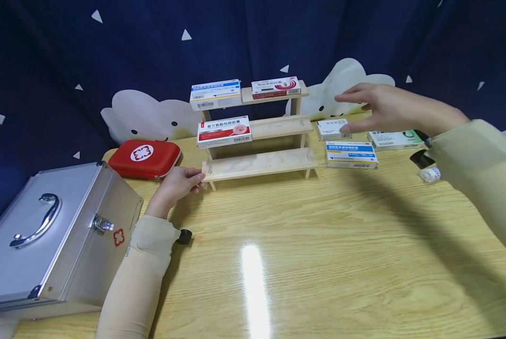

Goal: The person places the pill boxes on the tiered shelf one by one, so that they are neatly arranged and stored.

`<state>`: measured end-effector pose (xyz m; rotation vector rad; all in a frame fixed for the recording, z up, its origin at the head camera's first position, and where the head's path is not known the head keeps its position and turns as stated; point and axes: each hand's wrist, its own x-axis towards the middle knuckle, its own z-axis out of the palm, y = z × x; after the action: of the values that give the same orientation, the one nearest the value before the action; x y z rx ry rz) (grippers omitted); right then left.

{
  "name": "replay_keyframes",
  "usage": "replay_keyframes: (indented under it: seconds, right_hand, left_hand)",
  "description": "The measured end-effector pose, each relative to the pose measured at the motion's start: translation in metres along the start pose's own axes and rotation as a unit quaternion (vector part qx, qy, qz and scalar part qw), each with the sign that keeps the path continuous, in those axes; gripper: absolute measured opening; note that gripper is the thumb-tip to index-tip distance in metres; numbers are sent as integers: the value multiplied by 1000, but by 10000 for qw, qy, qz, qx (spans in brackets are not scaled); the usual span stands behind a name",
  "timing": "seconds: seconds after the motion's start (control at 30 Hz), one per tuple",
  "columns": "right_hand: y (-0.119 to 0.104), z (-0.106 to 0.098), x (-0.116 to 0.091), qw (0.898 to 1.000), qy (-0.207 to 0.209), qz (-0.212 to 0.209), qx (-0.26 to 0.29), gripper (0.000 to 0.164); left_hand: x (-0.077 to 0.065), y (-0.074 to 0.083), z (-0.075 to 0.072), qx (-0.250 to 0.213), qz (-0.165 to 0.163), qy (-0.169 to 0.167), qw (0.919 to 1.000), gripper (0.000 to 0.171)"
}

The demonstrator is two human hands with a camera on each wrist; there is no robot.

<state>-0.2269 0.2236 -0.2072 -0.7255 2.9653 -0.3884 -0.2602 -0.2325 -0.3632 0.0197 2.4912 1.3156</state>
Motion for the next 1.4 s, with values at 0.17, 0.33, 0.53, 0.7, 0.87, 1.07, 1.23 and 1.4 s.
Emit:
replay_keyframes:
  seconds: [0.17,0.33,0.53,0.7,0.87,1.07,1.23,1.4]
  right_hand:
    - [25,7,-13,9995,-43,290,101,80]
    - [48,14,-23,9976,-112,621,272,81]
    - [74,25,-29,9921,-316,1142,422,86]
    - [91,33,-34,9870,-465,1420,590,90]
    - [110,46,-37,9852,-446,1516,671,91]
    - [132,66,-36,9790,-644,1724,879,92]
    - [143,81,-32,9786,-618,1748,888,88]
    - [150,92,-27,9793,-521,1684,997,89]
  left_hand:
    - [0,-1,0,-3,27,-16,10000,32]
    - [0,-2,-1,-31,18,-4,10000,32]
    - [1,-3,0,-43,51,-13,10000,31]
    - [1,-3,1,-36,150,4,9999,29]
    - [1,-3,0,-60,163,-2,9998,29]
    - [0,-2,0,-132,59,-37,9999,29]
    - [0,-2,0,-83,-55,-18,9999,29]
    - [1,-3,1,-89,66,-21,9999,29]
